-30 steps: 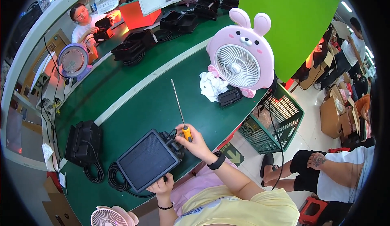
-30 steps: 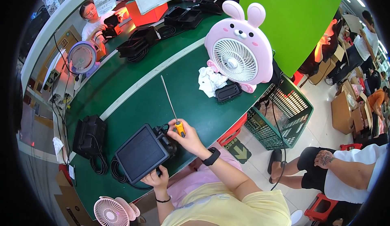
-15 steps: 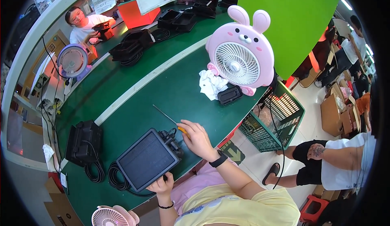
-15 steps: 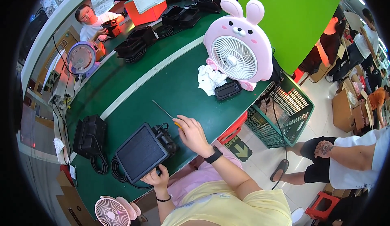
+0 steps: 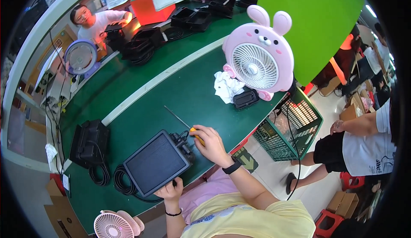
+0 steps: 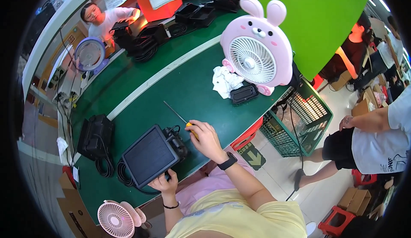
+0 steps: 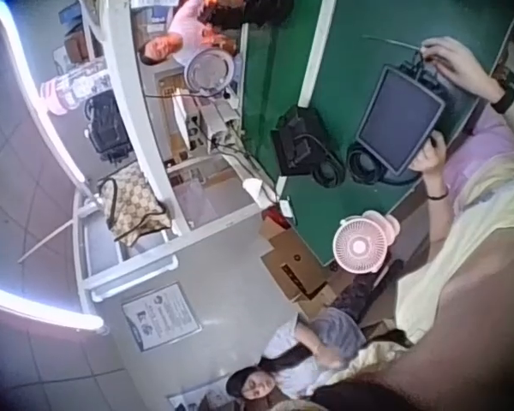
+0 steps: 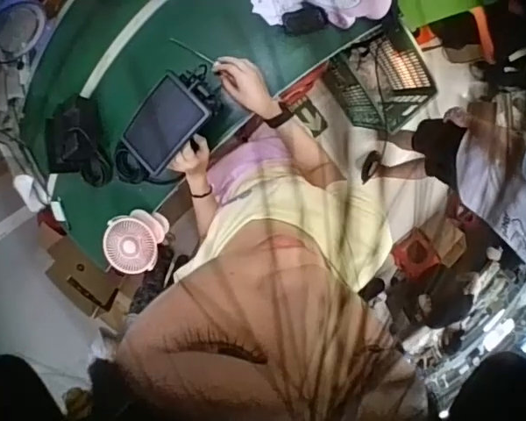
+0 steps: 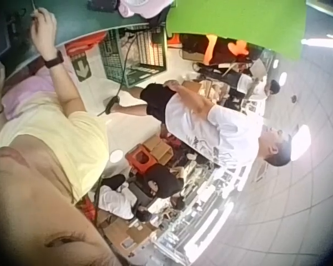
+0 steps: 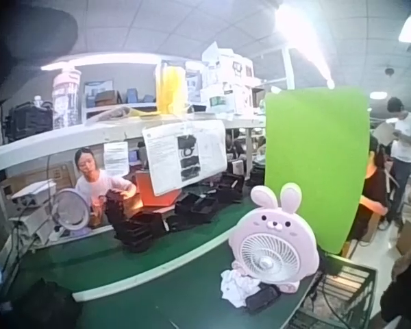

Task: Assembling components inside a plastic electronics enclosure and closing the lid.

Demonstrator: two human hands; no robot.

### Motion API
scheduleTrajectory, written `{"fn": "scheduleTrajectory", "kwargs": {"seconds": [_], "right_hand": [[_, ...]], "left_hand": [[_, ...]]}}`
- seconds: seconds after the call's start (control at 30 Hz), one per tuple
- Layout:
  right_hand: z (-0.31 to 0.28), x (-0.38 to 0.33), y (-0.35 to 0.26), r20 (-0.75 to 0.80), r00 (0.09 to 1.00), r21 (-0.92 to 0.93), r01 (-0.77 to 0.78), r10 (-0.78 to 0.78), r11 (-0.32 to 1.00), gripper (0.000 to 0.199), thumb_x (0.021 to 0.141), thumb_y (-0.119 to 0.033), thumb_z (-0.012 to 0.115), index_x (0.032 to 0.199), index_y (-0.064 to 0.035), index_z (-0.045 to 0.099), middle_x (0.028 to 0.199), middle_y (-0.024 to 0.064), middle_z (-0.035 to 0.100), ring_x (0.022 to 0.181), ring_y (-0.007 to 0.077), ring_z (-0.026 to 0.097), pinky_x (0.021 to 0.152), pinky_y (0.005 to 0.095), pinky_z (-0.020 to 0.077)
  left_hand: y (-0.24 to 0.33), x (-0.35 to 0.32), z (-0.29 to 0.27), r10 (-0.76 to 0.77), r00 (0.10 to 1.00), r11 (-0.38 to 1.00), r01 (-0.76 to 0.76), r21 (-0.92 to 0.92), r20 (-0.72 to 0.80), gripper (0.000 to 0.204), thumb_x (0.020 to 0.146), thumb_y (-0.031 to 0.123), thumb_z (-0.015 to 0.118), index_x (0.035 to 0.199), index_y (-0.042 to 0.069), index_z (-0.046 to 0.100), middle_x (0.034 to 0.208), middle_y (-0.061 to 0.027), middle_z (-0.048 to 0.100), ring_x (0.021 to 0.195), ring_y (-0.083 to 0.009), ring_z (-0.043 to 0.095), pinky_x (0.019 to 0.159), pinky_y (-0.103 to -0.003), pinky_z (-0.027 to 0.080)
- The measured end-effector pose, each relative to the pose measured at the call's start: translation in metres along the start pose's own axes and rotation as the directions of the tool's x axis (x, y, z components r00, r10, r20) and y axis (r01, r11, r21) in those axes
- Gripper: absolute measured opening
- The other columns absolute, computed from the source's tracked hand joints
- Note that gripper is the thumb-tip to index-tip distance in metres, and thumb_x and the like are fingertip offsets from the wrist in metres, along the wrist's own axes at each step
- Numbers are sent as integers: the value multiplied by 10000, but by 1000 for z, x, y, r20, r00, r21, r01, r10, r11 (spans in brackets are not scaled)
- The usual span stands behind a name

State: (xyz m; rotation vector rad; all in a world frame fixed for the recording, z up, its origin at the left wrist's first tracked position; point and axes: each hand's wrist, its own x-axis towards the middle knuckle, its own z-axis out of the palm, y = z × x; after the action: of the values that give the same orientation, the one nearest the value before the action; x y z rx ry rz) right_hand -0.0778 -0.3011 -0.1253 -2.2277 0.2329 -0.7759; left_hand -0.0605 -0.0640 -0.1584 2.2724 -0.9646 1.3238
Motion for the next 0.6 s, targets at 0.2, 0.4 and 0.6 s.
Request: {"fn": "scheduleTrajectory", "kwargs": {"seconds": [0.2,0.4,0.6], "right_hand": [[-3,6,-3,-20,1000,3,20,-20,1000,222,811,-63,690,1031,-93,694,1213,103,640,1093,328,586,952,405,470],[-4,6,-7,-62,996,92,-62,68,994,154,828,-12,675,968,-68,707,1165,125,672,1094,316,596,949,401,472],[3,6,-4,20,1000,-11,-12,12,1000,136,844,-16,658,979,-36,670,1225,131,647,1122,327,580,975,407,449]], "left_hand": [[6,4,-3,-54,998,998,55,-29,31,291,702,155,717,992,168,693,1086,-82,670,1031,-335,647,914,-509,453],[-2,1,-31,107,993,981,-113,-155,-46,361,722,64,724,993,276,616,1050,28,573,935,-200,525,846,-377,442],[-24,-7,-44,-442,859,891,388,-235,-259,729,740,250,834,1335,184,416,1263,-139,419,1063,-290,510,866,-409,478]]}}
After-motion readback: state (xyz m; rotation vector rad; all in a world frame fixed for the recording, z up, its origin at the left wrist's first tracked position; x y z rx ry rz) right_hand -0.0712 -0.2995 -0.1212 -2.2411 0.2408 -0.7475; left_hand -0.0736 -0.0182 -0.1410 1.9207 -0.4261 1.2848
